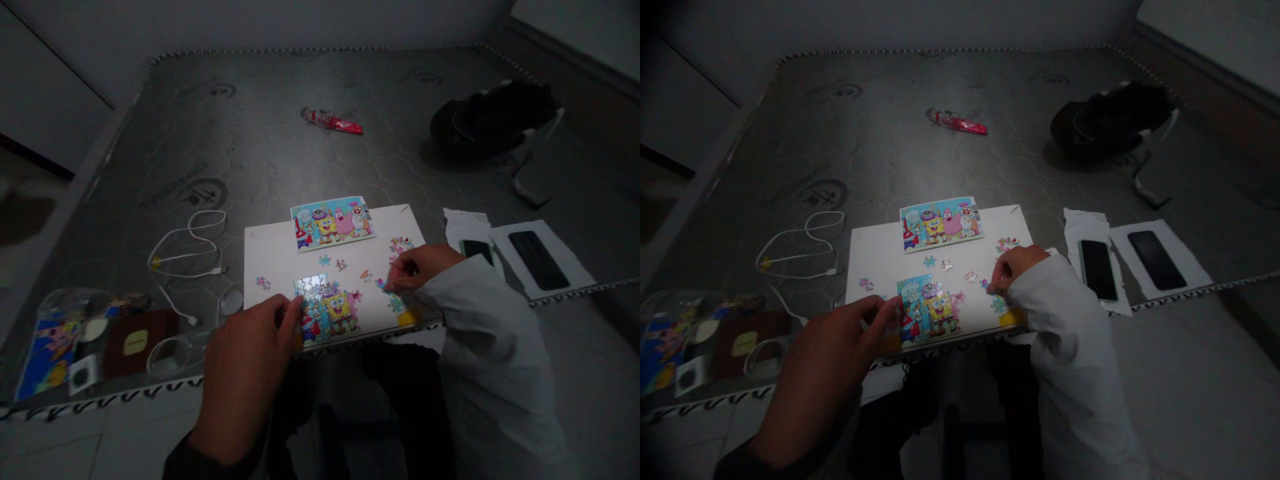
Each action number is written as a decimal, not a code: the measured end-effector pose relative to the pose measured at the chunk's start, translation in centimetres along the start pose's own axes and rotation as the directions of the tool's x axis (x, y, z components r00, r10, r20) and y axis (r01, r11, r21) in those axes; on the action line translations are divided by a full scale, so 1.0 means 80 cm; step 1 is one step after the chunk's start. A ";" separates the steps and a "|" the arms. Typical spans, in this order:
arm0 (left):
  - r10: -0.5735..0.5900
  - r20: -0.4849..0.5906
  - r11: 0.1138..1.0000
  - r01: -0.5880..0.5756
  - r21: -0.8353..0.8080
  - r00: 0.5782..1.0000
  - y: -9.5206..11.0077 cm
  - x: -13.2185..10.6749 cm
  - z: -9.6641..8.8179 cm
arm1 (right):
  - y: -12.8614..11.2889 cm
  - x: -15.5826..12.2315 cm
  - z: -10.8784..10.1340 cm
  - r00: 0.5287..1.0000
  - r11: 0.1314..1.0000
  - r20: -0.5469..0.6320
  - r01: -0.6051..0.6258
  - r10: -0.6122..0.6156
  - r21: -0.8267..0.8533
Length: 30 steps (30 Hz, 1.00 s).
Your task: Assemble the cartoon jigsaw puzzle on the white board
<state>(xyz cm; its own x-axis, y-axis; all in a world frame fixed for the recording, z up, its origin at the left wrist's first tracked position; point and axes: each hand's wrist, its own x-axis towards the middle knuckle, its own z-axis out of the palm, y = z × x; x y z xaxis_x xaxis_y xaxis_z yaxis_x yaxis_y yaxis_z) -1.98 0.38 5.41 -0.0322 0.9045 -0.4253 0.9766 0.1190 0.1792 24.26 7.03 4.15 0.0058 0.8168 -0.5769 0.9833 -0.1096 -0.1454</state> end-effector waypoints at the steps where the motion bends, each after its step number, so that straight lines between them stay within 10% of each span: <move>1: 0.001 -0.004 1.000 -0.001 0.003 1.000 0.000 0.000 0.000 | -0.001 -0.001 -0.002 1.000 1.000 -0.007 -0.001 0.001 0.006; 8: -0.010 -0.007 1.000 0.010 0.003 1.000 0.000 0.000 0.000 | -0.006 0.000 -0.016 0.985 0.999 -0.167 -0.043 0.046 0.021; 30: 0.022 -0.069 0.999 -0.024 -0.027 0.997 0.002 0.000 0.005 | 0.020 0.016 0.008 0.996 0.996 -0.021 -0.087 0.086 -0.023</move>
<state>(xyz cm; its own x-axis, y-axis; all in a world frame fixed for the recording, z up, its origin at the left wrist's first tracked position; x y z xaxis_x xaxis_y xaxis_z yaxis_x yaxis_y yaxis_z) -1.74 0.25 5.11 -0.0249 0.9332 -0.3586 0.9710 0.1078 0.2132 25.70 7.55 2.65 0.0941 0.8158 -0.5706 0.9831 -0.1666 -0.0762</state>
